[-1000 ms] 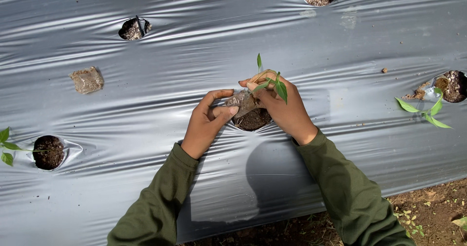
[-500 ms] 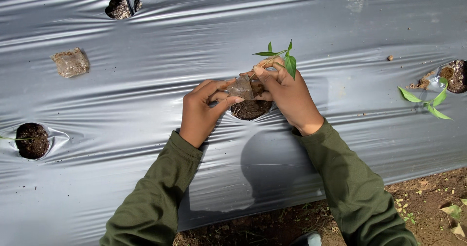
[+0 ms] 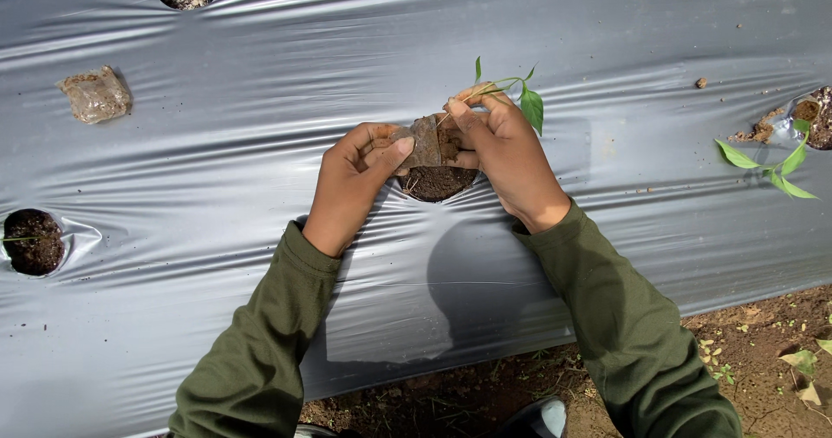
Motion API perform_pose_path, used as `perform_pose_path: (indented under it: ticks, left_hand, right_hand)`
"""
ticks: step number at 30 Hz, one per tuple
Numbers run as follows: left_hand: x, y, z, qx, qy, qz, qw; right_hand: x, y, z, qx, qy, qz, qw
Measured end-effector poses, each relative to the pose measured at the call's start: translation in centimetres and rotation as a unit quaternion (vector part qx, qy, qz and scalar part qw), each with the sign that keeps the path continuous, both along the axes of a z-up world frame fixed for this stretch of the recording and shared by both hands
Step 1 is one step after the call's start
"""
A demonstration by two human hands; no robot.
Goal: The person plants small seedlings into pre-cut holes in a silver plastic mulch sheet. They unwrap each seedling from its biodegradable wrapper, place it into a hole, and press the soil and plastic around the base to secure it.
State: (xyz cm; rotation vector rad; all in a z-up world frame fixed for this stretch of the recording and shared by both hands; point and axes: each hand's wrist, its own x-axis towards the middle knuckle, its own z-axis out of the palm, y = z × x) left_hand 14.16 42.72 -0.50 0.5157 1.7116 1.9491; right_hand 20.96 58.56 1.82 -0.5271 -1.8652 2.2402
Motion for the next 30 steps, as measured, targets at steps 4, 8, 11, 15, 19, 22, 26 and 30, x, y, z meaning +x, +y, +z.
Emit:
perform_pose_path:
  ticks: [4,8,11,15,19,22,26,30]
  left_hand:
    - [-0.2,0.7,0.4,0.005,0.012,0.035,0.999]
    - [-0.4,1.1,-0.6,0.032,0.021,0.043,0.998]
    - [0.1,0.8,0.7,0.037,0.011,0.046,0.998]
    - [0.2,0.9,0.5,0.046,-0.046,0.062,0.996]
    - [0.6,1.2,0.8,0.078,-0.084,0.081,0.990]
    - [0.6,1.5,1.0,0.090,-0.100,0.102,0.986]
    - [0.4,1.6,0.0,0.079,-0.089,0.103,0.988]
    - [0.3,1.6,-0.7,0.065,-0.022,0.120,0.990]
  right_hand:
    - [-0.1,-0.1,-0.4,0.005,0.000,0.005,1.000]
    - [0.3,-0.2,0.6,0.006,0.012,0.006,1.000]
    - [0.3,0.4,0.3,-0.007,0.016,-0.011,1.000]
    - [0.5,0.3,0.7,-0.012,0.028,-0.023,0.999]
    - [0.4,0.4,0.2,-0.023,0.046,-0.022,0.998]
    - [0.6,0.6,-0.3,-0.027,0.051,-0.019,0.998]
    - [0.9,0.6,-0.7,-0.040,0.057,-0.027,0.997]
    - [1.5,0.6,-1.5,-0.050,0.063,-0.046,0.996]
